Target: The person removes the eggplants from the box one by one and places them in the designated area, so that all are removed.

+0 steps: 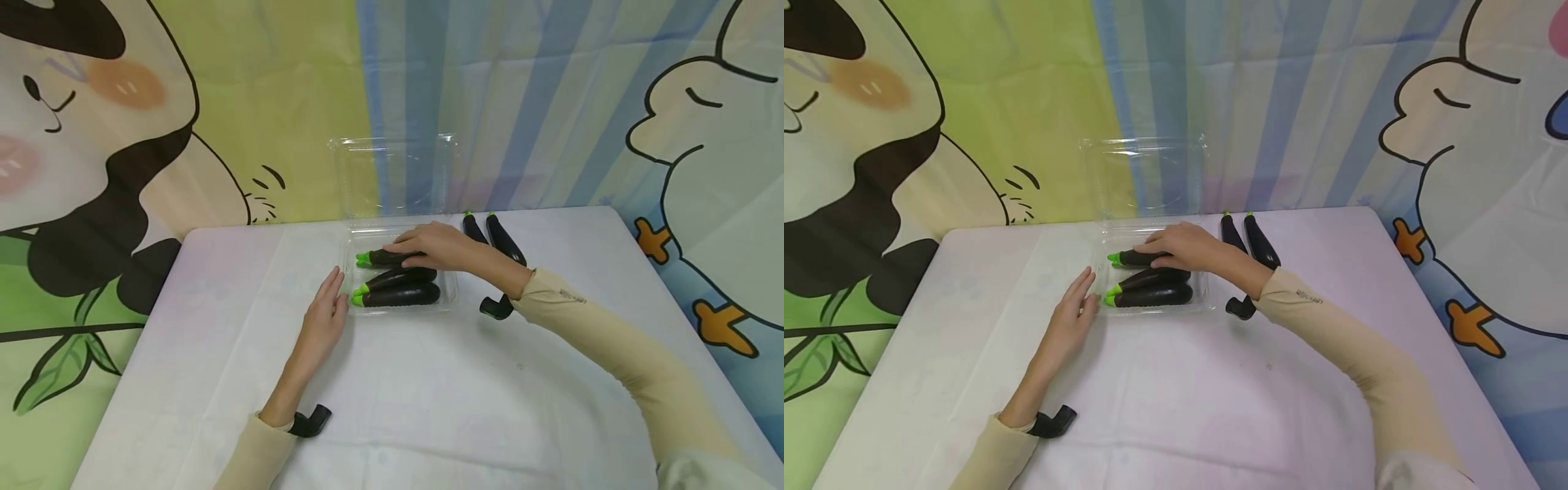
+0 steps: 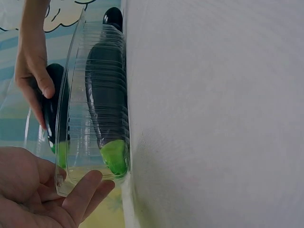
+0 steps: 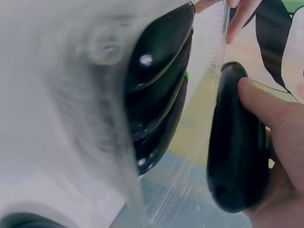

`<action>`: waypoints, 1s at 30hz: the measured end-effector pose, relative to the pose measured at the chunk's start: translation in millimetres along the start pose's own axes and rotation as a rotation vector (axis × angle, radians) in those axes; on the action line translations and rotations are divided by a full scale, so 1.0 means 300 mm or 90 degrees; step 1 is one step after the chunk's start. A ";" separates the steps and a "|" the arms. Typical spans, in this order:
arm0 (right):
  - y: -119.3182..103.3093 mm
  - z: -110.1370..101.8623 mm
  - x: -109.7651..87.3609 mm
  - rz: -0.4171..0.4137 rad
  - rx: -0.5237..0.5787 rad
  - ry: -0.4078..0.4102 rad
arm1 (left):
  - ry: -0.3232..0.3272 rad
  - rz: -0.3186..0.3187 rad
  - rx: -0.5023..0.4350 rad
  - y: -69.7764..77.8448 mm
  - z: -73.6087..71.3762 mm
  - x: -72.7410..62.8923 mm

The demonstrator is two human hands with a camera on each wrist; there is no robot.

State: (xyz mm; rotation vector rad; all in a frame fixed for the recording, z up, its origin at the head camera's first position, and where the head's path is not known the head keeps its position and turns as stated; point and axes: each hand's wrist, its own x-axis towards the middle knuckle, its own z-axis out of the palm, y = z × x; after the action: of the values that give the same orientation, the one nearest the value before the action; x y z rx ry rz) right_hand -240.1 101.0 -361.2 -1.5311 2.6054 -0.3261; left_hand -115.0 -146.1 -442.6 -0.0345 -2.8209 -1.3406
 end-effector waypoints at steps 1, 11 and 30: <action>0.002 0.002 -0.008 0.001 0.004 0.010 | 0.000 0.002 0.002 0.000 0.000 0.000; 0.005 0.005 -0.078 0.009 0.019 0.094 | -0.001 -0.012 -0.004 0.000 0.001 0.003; 0.009 0.025 -0.109 0.055 0.087 0.114 | -0.005 -0.015 -0.010 0.005 -0.003 0.001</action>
State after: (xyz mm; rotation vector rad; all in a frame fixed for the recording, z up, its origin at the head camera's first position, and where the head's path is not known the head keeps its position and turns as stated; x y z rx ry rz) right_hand -225.0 129.7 -369.8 -1.4014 2.7070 -0.6461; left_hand -115.2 -145.8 -440.9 -0.0063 -2.8264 -1.3706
